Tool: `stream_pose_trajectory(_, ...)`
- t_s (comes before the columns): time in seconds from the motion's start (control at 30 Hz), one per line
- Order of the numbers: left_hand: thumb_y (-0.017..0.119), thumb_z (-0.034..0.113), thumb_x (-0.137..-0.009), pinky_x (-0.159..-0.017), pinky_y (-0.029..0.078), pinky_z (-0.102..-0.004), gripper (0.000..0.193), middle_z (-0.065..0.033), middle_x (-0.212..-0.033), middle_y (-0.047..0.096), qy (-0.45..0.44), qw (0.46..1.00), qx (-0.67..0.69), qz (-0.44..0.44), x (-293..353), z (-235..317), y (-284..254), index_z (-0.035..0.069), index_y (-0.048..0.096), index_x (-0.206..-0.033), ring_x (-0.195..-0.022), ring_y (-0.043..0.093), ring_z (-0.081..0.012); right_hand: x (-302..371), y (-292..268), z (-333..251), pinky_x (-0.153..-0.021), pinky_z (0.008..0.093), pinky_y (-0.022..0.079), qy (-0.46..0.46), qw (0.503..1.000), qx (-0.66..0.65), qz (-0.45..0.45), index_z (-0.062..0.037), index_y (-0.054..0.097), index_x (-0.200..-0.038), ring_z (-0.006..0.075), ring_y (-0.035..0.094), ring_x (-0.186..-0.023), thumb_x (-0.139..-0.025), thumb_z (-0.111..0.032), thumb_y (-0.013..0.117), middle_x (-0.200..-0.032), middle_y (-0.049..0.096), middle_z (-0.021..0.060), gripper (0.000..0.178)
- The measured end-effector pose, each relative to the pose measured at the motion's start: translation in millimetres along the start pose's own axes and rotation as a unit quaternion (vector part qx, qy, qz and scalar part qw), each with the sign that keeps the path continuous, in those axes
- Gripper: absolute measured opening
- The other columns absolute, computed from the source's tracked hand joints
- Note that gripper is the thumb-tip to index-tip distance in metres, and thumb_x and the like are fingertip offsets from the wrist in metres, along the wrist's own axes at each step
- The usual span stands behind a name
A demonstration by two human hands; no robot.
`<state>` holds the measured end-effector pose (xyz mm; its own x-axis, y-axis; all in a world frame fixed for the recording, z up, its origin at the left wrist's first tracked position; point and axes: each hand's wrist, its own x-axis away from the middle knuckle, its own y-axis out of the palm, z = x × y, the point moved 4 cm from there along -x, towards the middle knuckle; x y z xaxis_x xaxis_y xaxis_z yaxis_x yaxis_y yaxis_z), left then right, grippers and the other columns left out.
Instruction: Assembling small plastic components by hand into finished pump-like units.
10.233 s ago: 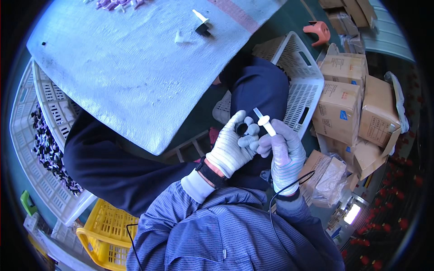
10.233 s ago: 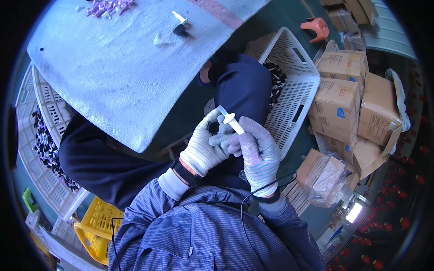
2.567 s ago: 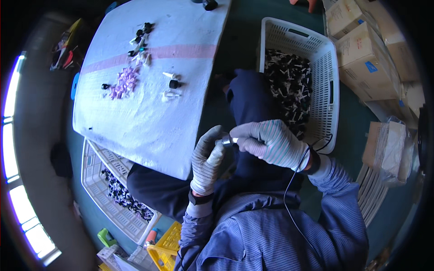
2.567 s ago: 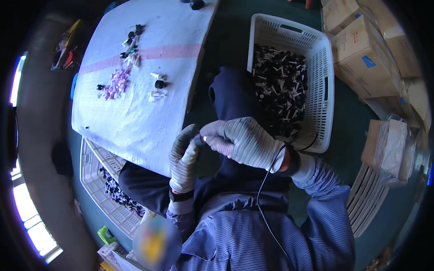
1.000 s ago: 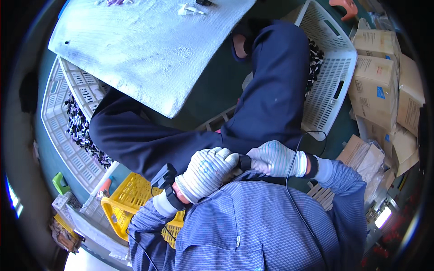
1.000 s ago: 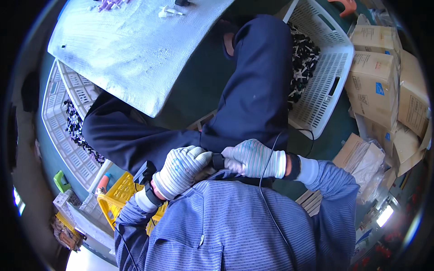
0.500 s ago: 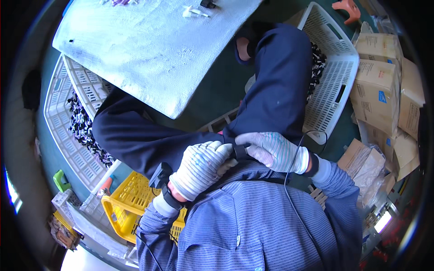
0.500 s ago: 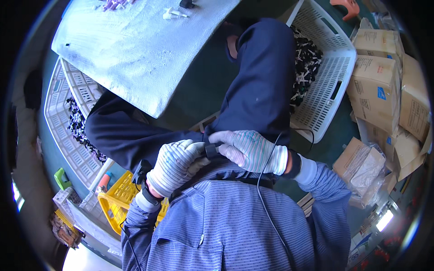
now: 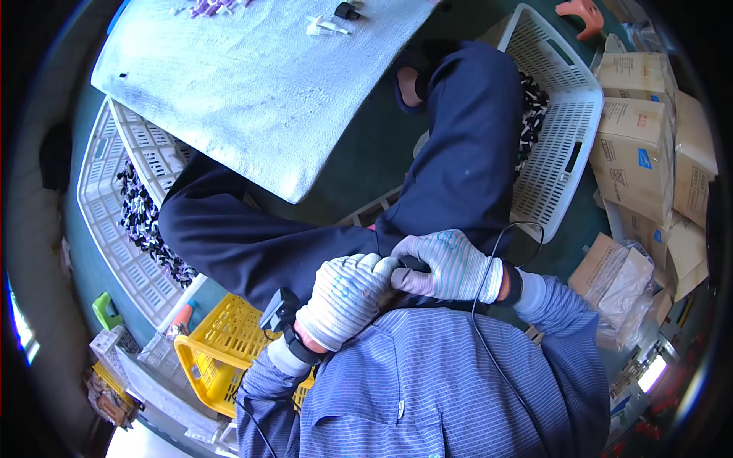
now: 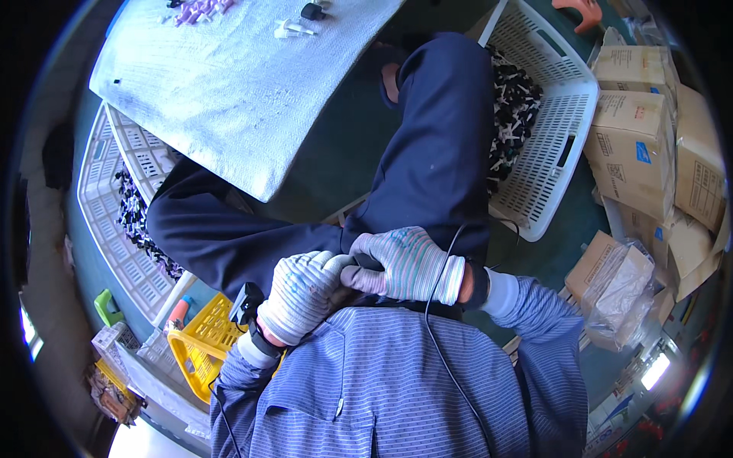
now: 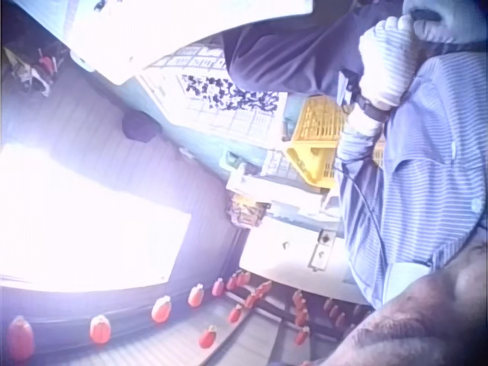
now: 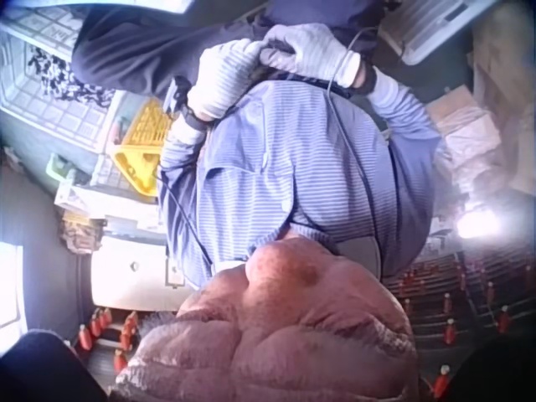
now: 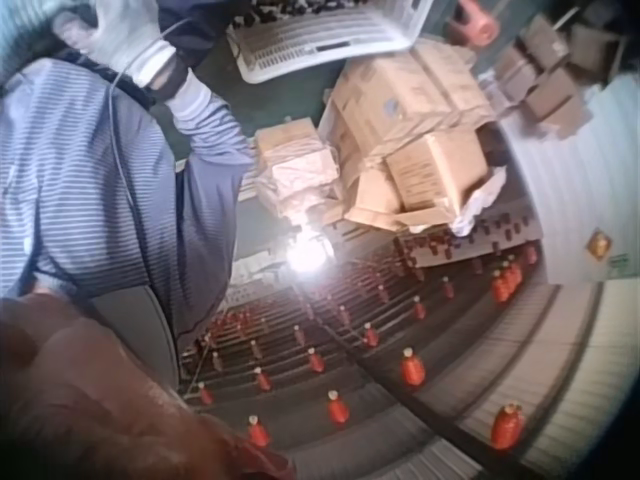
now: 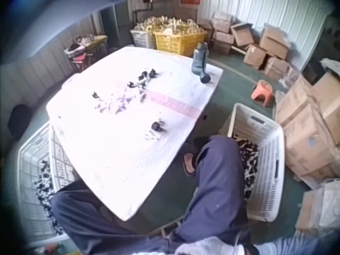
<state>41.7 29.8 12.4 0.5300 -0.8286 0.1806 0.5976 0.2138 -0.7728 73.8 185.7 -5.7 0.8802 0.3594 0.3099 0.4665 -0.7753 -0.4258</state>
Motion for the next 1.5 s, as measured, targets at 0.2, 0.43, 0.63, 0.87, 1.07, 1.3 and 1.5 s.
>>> stream_pose_trajectory(0.2, 0.067, 0.031, -0.082, -0.056, 0.048, -0.0342, 0.024, -0.0045, -0.071, 0.058, 0.021, 1.0, 0.002, 0.005, -2, 0, -2, 0.01, 0.059, -0.089, -0.064, 0.062, -0.0217, 2, 5, 3, -0.055, 0.0385, 0.051, -0.057, 0.995, -0.001, 0.081, -0.0061, 0.063, -0.101, 0.029, 0.064, -0.059, -0.086, -0.027, 0.066, -0.065, 0.064, 0.0102, 0.026)
stream_pose_trajectory(0.43, 0.071, 0.028, -0.079, -0.057, 0.048, -0.0366, 0.026, -0.0054, -0.073, 0.06, 0.001, 0.997, 0.057, 0.048, -2, -2, -5, 0.009, 0.061, -0.094, -0.066, 0.062, -0.0244, 0, 1, -3, -0.059, 0.0372, 0.053, -0.087, 0.99, 0.005, 0.113, -0.0046, 0.059, -0.117, 0.0306, 0.067, -0.065, -0.089, -0.02, 0.061, -0.07, 0.066, 0.0129, 0.033)
stream_pose_trajectory(0.63, 0.076, 0.014, -0.079, -0.061, 0.048, -0.0315, 0.031, -0.0063, -0.076, 0.061, -0.059, 0.927, 0.342, 0.143, -3, -1, -14, 0.008, 0.063, -0.106, -0.067, 0.061, -0.0223, -6, 7, 2, -0.065, 0.0371, 0.055, -0.086, 0.973, -0.169, 0.129, -0.0006, 0.057, -0.119, 0.0295, 0.071, -0.074, -0.096, -0.016, 0.05, -0.08, 0.069, 0.0153, 0.029)
stream_pose_trajectory(0.87, 0.076, 0.016, -0.084, -0.079, 0.047, -0.0262, 0.042, -0.0045, -0.099, 0.064, -0.073, 0.868, 0.455, 0.185, 3, -10, 4, 0.003, 0.061, -0.121, -0.087, 0.06, -0.0128, -23, -2, -10, -0.088, 0.0301, 0.051, -0.061, 0.949, -0.298, 0.081, 0.0009, 0.057, -0.123, 0.021, 0.066, -0.098, -0.103, -0.022, 0.04, -0.108, 0.068, 0.0132, 0.035)
stream_pose_trajectory(1.07, 0.076, 0.024, -0.084, -0.08, 0.047, -0.027, 0.044, -0.002, -0.098, 0.063, -0.068, 0.849, 0.476, 0.22, -1, -9, -6, 0.003, 0.062, -0.12, -0.09, 0.059, -0.0102, -32, 2, -23, -0.091, 0.0302, 0.049, -0.013, 0.92, -0.386, 0.069, 0.0023, 0.056, -0.125, 0.0194, 0.063, -0.104, -0.104, -0.035, 0.039, -0.115, 0.065, 0.0135, 0.046)
stream_pose_trajectory(1.3, 0.081, 0.017, -0.079, -0.079, 0.049, -0.0247, 0.04, -0.0008, -0.097, 0.065, -0.129, 0.799, 0.556, 0.189, 9, -15, 4, 0.003, 0.062, -0.112, -0.087, 0.059, -0.0076, -34, 11, -24, -0.095, 0.0308, 0.046, 0.048, 0.918, -0.38, 0.107, 0.0027, 0.059, -0.122, 0.021, 0.062, -0.107, -0.102, -0.055, 0.031, -0.115, 0.066, 0.0137, 0.067)
stream_pose_trajectory(1.5, 0.081, 0.019, -0.079, -0.078, 0.048, -0.0234, 0.041, 0.0012, -0.095, 0.064, -0.176, 0.799, 0.546, 0.18, 10, -18, -2, 0.004, 0.062, -0.112, -0.085, 0.057, -0.0059, -40, 13, -15, -0.097, 0.0296, 0.045, 0.062, 0.913, -0.402, 0.045, 0.002, 0.055, -0.127, 0.0195, 0.059, -0.111, -0.103, -0.049, 0.036, -0.119, 0.063, 0.0123, 0.059)
